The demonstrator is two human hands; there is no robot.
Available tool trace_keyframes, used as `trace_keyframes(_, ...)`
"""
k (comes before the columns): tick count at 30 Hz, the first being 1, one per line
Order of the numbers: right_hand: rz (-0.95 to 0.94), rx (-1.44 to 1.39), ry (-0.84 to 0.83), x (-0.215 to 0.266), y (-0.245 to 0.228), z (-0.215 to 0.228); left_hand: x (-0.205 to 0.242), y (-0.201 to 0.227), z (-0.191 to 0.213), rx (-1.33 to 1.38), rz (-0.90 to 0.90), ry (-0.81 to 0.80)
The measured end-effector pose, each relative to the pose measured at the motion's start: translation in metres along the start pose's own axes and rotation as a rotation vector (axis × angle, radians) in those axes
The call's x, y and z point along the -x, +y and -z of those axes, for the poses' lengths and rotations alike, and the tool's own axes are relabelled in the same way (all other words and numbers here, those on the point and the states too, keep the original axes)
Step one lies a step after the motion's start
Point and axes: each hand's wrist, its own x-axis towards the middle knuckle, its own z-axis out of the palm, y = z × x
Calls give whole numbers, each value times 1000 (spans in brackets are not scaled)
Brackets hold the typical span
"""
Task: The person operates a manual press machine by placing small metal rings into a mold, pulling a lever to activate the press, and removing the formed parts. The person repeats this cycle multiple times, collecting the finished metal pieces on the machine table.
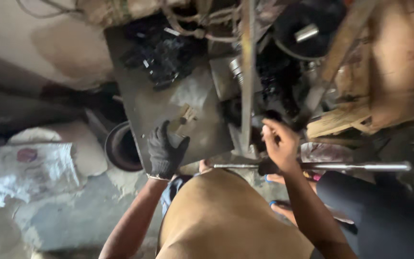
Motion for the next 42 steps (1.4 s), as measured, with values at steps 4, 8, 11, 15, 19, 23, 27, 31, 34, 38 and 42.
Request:
trace_keyframes(4,34,104,53,-5,-2,-8,13,-17,14,57,-166,-65)
trace_keyframes(8,24,162,56,-1,-2,-6,-12,-25,4,238,-202,-126)
trace_keyframes(11,12,164,58,-2,-1,-8,-19,-18,4,158,83,-354)
trace_keyframes(15,-1,143,93,-4,-3,-10,-31,4,10,803,440,-340)
trace_keyframes(19,-10,113,107,-6,-11,-10,-50,33,31,1117,439,-344)
trace_keyframes(23,61,146,131,-6,-12,-10,-56,59,55,128,-254,-296)
trace_keyframes(27,-15,89,115,-3,-7,-8,-68,65,30,-95,-377,-484)
trace_keyframes(31,-24,112,139,-3,-5,-12,-66,50,9,-215,-424,-476)
trace_keyframes(34,8,104,145,-2,-5,-11,-61,43,6,-207,-440,-492)
trace_keyframes(38,35,118,122,-4,-9,-8,-61,45,11,-283,-488,-550)
trace_keyframes(42,63,12,169,10,-26,-6,-39,33,25,-188,-359,-442)
